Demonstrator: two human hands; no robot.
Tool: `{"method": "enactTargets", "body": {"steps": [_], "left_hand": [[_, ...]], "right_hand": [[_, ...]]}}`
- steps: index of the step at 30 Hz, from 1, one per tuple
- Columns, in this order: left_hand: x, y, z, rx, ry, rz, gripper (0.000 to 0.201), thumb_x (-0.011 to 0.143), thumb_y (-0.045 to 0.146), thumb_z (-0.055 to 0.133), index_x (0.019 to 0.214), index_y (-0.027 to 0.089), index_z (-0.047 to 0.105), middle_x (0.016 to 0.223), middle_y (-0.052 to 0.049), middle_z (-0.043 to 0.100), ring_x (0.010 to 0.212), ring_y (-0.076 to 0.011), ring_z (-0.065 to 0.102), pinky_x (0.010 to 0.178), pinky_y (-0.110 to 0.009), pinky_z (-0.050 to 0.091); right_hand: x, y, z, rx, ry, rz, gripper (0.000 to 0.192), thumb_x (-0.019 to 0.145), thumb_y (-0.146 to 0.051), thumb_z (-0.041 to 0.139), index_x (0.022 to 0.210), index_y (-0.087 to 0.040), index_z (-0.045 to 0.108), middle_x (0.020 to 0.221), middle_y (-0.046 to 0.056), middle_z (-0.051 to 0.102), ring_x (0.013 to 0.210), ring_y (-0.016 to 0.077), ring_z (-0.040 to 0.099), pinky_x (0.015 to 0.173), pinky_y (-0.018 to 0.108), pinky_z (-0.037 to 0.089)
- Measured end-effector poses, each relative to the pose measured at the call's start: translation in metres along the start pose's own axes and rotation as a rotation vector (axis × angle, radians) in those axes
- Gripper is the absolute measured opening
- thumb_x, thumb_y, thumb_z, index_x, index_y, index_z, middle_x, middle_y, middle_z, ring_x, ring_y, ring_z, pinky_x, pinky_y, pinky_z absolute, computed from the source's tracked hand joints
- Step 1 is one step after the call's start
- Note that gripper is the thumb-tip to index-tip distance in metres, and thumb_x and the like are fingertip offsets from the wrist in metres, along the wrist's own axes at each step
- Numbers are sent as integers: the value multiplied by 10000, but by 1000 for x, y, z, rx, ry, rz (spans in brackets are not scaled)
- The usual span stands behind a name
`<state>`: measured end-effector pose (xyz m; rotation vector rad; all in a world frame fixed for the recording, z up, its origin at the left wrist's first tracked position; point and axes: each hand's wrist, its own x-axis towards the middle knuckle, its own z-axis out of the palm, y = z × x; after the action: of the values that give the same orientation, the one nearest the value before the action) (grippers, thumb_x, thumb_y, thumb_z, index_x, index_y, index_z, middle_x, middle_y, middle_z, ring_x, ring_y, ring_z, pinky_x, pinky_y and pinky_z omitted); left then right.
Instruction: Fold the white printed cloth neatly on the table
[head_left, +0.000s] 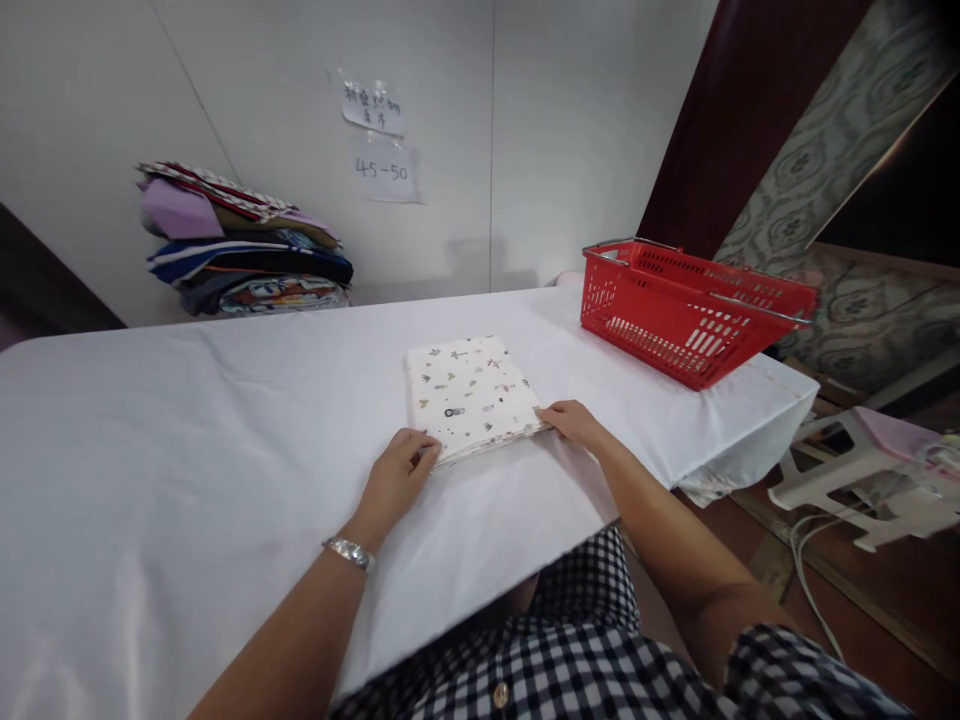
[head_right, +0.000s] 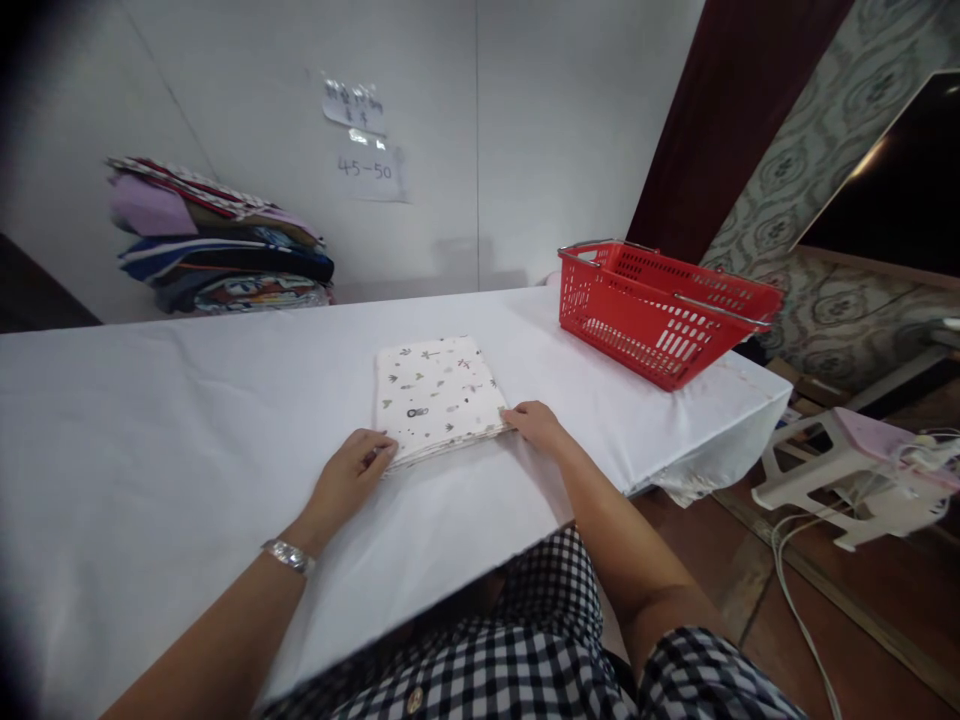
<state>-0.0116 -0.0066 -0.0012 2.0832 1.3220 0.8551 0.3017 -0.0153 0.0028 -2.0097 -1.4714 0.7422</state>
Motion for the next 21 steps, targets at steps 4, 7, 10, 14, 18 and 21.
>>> {"method": "enactTargets", "body": {"steps": [4, 7, 10, 14, 18, 21], "left_hand": [[0, 1, -1, -9, -4, -1, 253, 875, 413, 452, 841, 232, 627, 938, -3, 555, 679, -115, 527, 620, -253, 437], [-1, 3, -1, -15, -5, 12, 250, 878, 406, 450, 840, 232, 624, 933, -4, 551, 692, -120, 530, 619, -253, 435], [-2, 4, -1, -19, -22, 18, 247, 883, 399, 441, 847, 232, 620, 950, -1, 554, 661, -110, 522, 609, -252, 433], [-3, 3, 1, -19, -27, 17, 249, 884, 397, 436, 876, 234, 624, 994, 3, 558, 630, -95, 511, 621, -255, 433], [-3, 1, 1, -26, -25, 29, 266, 887, 398, 428, 875, 222, 627, 1000, -6, 561, 623, -93, 505, 624, -257, 431], [-4, 2, 1, -30, -20, 32, 259, 888, 386, 426, 875, 219, 624, 980, -6, 562, 631, -96, 505, 628, -257, 425]], "right_hand": [[7, -6, -3, -66, -67, 29, 279, 748, -437, 557, 728, -170, 636, 477, -28, 529, 476, 118, 477, 506, 231, 319], [10, -6, -2, -118, 5, -32, 186, 730, -347, 565, 722, -173, 630, 585, -12, 592, 556, 120, 510, 524, 219, 321], [12, -4, 0, -206, 94, -73, 167, 726, -327, 561, 711, -179, 637, 687, 7, 636, 652, 135, 535, 547, 218, 322], [10, -4, 2, -274, 69, -39, 234, 777, -352, 500, 750, -177, 653, 725, 24, 653, 677, 148, 548, 566, 228, 334], [3, -8, -1, -385, 54, -18, 315, 814, -398, 471, 942, -179, 658, 876, 60, 674, 787, 188, 585, 645, 256, 390], [-4, -17, 3, -457, 186, -225, 399, 854, -354, 422, 1180, -169, 559, 1129, 100, 616, 1031, 230, 542, 824, 309, 416]]}}
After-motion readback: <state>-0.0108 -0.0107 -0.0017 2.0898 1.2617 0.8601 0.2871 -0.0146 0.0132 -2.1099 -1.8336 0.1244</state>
